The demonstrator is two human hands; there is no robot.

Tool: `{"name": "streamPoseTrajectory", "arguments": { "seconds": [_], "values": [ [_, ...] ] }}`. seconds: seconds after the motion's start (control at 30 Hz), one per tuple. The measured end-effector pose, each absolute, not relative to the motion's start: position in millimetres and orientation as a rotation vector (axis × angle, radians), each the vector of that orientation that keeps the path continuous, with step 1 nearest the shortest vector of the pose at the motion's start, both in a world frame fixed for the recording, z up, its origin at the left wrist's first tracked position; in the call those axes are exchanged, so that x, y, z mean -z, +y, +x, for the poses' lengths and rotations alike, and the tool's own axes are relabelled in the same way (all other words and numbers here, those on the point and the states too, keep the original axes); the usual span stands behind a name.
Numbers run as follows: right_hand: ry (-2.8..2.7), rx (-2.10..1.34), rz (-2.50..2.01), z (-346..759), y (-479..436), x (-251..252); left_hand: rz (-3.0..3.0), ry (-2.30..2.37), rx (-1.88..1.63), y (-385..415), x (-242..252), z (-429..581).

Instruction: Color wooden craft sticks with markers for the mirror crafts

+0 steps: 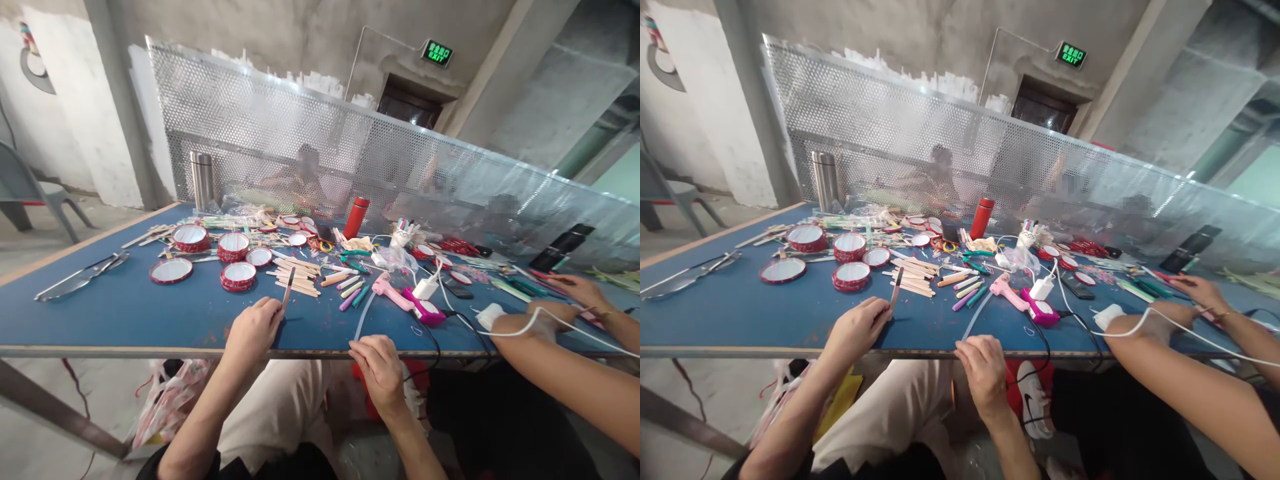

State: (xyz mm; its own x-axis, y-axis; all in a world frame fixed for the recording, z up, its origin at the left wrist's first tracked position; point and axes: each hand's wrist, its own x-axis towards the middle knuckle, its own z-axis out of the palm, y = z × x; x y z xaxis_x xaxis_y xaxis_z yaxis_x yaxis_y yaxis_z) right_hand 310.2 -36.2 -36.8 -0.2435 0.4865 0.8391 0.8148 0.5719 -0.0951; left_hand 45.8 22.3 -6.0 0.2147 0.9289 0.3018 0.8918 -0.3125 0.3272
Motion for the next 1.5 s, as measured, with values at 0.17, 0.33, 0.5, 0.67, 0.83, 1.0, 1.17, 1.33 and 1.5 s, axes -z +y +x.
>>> {"name": "streamPoseTrajectory", "arguments": {
  "seconds": [0.17,0.33,0.5,0.67,0.83,1.0,1.17,1.33,1.5],
  "values": [
    [-1.87,0.46,-1.03,310.1,-36.3,42.0,2.403,1.787,-0.701,21.9,6.0,46.0],
    [-1.79,0.392,-0.977,313.2,-37.9,46.5,2.413,1.79,-0.687,21.3,4.9,46.6],
    [-1.689,0.402,-0.976,313.5,-40.6,52.4,2.418,1.8,-0.663,21.6,4.3,46.5],
    [-1.689,0.439,-1.029,309.2,-41.1,55.4,2.423,1.802,-0.664,21.4,4.2,46.9],
    [-1.742,0.46,-1.056,306.4,-37.8,50.8,2.416,1.819,-0.637,21.2,4.5,47.2],
    [-1.777,0.485,-1.137,302.0,-33.9,42.6,2.401,1.824,-0.626,20.5,2.8,47.9],
    [-1.796,0.446,-1.241,295.9,-35.0,35.4,2.375,1.827,-0.633,20.3,1.2,48.5],
    [-1.702,0.27,-1.16,309.0,-33.1,31.7,2.376,1.796,-0.638,21.4,1.4,47.8],
    [-1.678,0.567,-1.37,351.3,-6.3,12.2,2.387,1.782,-0.625,22.8,3.0,46.8]
  ]
}}
